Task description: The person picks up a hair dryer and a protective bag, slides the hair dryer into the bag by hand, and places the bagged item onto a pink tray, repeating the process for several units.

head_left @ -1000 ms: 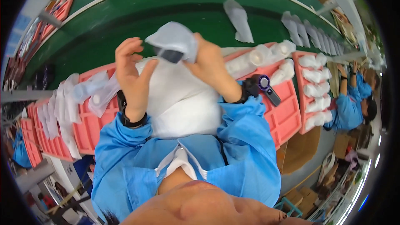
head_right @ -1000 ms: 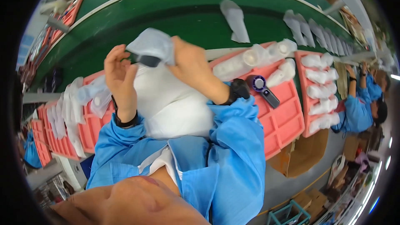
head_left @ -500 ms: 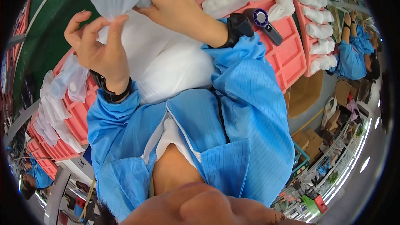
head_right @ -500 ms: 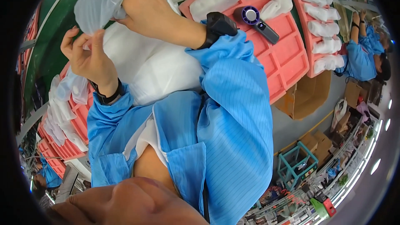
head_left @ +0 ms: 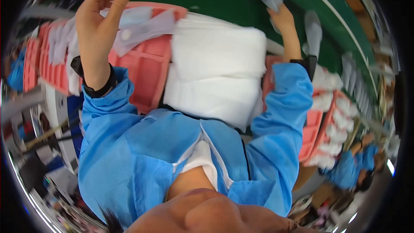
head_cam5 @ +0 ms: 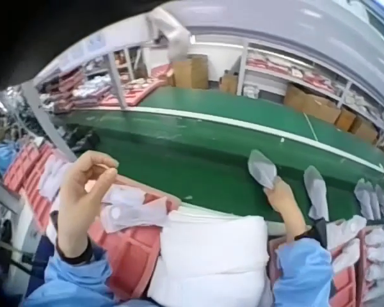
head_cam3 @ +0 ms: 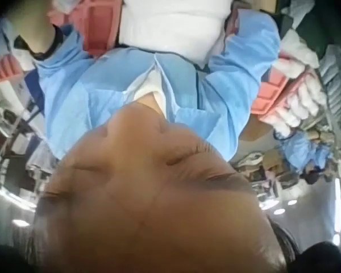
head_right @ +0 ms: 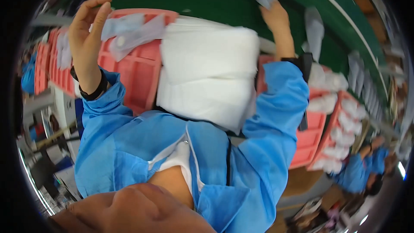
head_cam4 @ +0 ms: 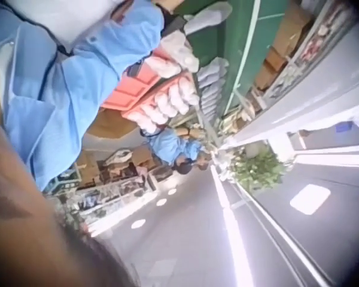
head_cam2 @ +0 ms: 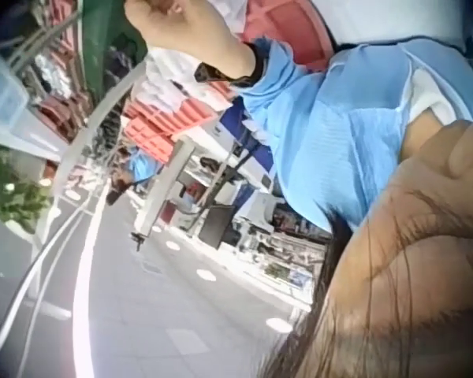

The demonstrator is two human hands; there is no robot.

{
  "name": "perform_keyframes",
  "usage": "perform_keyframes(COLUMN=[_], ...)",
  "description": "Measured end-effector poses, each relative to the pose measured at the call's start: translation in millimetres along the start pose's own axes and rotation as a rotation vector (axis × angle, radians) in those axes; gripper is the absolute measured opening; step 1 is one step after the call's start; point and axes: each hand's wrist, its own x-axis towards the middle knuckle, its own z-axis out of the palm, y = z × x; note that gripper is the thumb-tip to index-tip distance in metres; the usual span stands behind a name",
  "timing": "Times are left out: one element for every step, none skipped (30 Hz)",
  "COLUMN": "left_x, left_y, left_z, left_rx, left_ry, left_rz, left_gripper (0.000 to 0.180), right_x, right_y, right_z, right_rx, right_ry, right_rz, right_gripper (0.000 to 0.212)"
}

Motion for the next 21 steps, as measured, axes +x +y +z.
perform_keyframes(left_x=[-5.9, -17.9, -25.6, -34.7, -51.1, -63.1, -74.4, -84.2, -88.9, -89.4, -83.8, -78.7, -79.4, -82.2, -79.8, -74.7, -71.3, -72.4, -75.3, -77.8, -80.5], left_y=[-7.6, -20.3, -34.4, -46.8, -57.1, -69.0, -81.8, -86.1, -86.0, -84.8, -93.5, -102.8, -102.6, -121.5, -141.1, -142.9, -144.9, -138.4, -129.6, -114.5, -96.9], left_z=[-12.9, -30.4, -35.9, -38.1, -43.2, -43.7, -39.2, -35.5, -25.4, -10.4, 5.9, 22.0, 31.2, 43.0, 56.7, 63.4, 67.0, 61.1, 54.9, 45.9, 32.4], left_rx=[0.072, 0.166, 0.229, 0.292, 0.364, 0.377, 0.432, 0.496, 0.475, 0.453, 0.465, 0.484, 0.485, 0.595, 0.693, 0.694, 0.679, 0.692, 0.716, 0.741, 0.677], left_ry=[0.03, 0.076, 0.098, 0.102, 0.116, 0.148, 0.117, 0.085, 0.052, 0.034, -0.014, -0.063, -0.126, -0.066, -0.042, -0.069, -0.103, -0.082, -0.122, -0.163, -0.15], left_rz=[0.005, -0.011, -0.012, -0.088, -0.178, -0.181, -0.057, 0.053, 0.042, 0.027, 0.098, 0.157, 0.121, 0.216, 0.32, 0.272, 0.24, 0.212, 0.185, 0.157, 0.149], left_gripper=[0.016, 0.017, 0.019, 0.02, 0.021, 0.021, 0.024, 0.027, 0.03, 0.033, 0.035, 0.037, 0.034, 0.032, 0.03, 0.026, 0.023, 0.023, 0.021, 0.019, 0.019], right_x=[9.6, 12.2, 9.3, 7.5, 0.3, -7.0, -11.1, -15.9, -23.2, -29.9, -37.2, -43.9, -51.6, -56.6, -63.0, -67.6, -72.9, -74.4, -75.2, -74.6, -77.2], right_y=[28.5, 15.1, 16.7, 19.9, 3.7, 1.3, 0.2, -20.3, -40.7, -57.4, -71.5, -86.2, -102.3, -115.8, -119.1, -119.6, -118.5, -117.3, -116.8, -114.1, -108.0], right_z=[14.7, 16.3, 15.4, 12.5, 2.8, -0.5, -0.7, -9.6, -21.4, -31.5, -43.0, -53.6, -64.0, -70.2, -76.3, -81.6, -87.2, -89.5, -89.9, -90.9, -93.5], right_rx=[-0.154, -0.14, -0.184, -0.21, -0.23, -0.206, -0.175, -0.083, 0.007, 0.056, 0.103, 0.153, 0.208, 0.257, 0.296, 0.306, 0.307, 0.313, 0.316, 0.323, 0.323], right_ry=[-0.126, -0.109, -0.088, -0.114, -0.151, -0.025, 0.097, 0.086, 0.071, 0.057, 0.039, 0.012, -0.013, -0.029, -0.045, -0.06, -0.063, -0.082, -0.085, -0.088, -0.093], right_rz=[0.045, 0.093, 0.098, 0.16, 0.206, 0.033, -0.144, -0.23, -0.315, -0.391, -0.465, -0.478, -0.506, -0.532, -0.522, -0.53, -0.521, -0.552, -0.545, -0.538, -0.545], right_gripper=[0.046, 0.042, 0.045, 0.05, 0.054, 0.056, 0.058, 0.055, 0.052, 0.046, 0.04, 0.037, 0.034, 0.032, 0.031, 0.031, 0.031, 0.031, 0.03, 0.028, 0.028])
